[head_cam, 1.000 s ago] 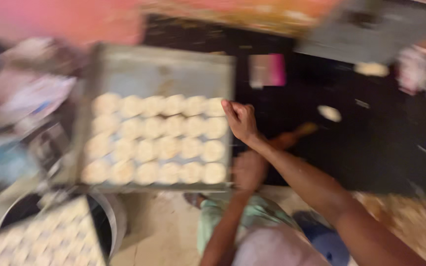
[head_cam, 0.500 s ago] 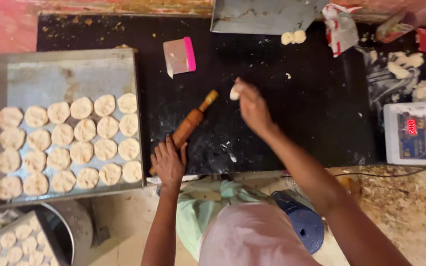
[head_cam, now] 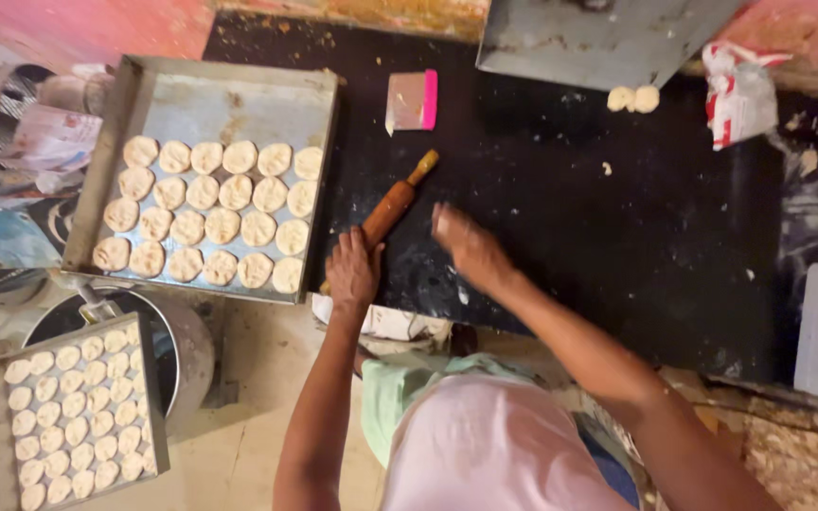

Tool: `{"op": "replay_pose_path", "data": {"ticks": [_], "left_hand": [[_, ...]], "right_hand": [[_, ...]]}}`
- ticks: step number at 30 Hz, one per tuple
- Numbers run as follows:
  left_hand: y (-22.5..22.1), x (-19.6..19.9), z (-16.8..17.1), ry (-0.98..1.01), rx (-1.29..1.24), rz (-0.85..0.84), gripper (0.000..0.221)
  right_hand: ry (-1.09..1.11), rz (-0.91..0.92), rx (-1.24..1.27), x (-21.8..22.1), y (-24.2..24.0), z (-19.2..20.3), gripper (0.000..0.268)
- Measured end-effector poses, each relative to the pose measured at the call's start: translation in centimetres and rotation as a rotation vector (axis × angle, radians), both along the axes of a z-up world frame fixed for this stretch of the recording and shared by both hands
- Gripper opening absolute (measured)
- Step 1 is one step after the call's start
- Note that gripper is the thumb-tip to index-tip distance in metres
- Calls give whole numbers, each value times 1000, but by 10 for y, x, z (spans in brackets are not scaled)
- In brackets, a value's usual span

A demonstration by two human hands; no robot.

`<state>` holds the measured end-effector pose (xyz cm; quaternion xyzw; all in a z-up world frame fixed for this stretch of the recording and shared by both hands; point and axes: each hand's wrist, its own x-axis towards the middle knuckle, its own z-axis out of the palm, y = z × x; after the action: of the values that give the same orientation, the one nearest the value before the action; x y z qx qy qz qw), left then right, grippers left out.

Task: The person prepares bread dough by rolling out small dough balls using a rolling pin and placing them onto metal trays, occasionally retrieving more dough from a package or weighing items on a digital scale.

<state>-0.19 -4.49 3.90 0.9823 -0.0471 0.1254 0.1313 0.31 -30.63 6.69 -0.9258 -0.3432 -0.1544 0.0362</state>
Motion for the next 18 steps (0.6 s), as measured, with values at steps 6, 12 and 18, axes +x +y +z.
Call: {"op": "replay_pose_path", "data": {"ticks": [6,12,18], "left_hand": [[-8,-34,1,-19,18,-2,55],[-15,-30,27,-14,-19,24,66],[-8,-21,28,-18,-112,-411,65]], "right_hand": [[483,-23,488,-60,3,3,73],[150,-133,281,-74,15,19,71],[182,-328,755,-30,-33,-11,21]]}}
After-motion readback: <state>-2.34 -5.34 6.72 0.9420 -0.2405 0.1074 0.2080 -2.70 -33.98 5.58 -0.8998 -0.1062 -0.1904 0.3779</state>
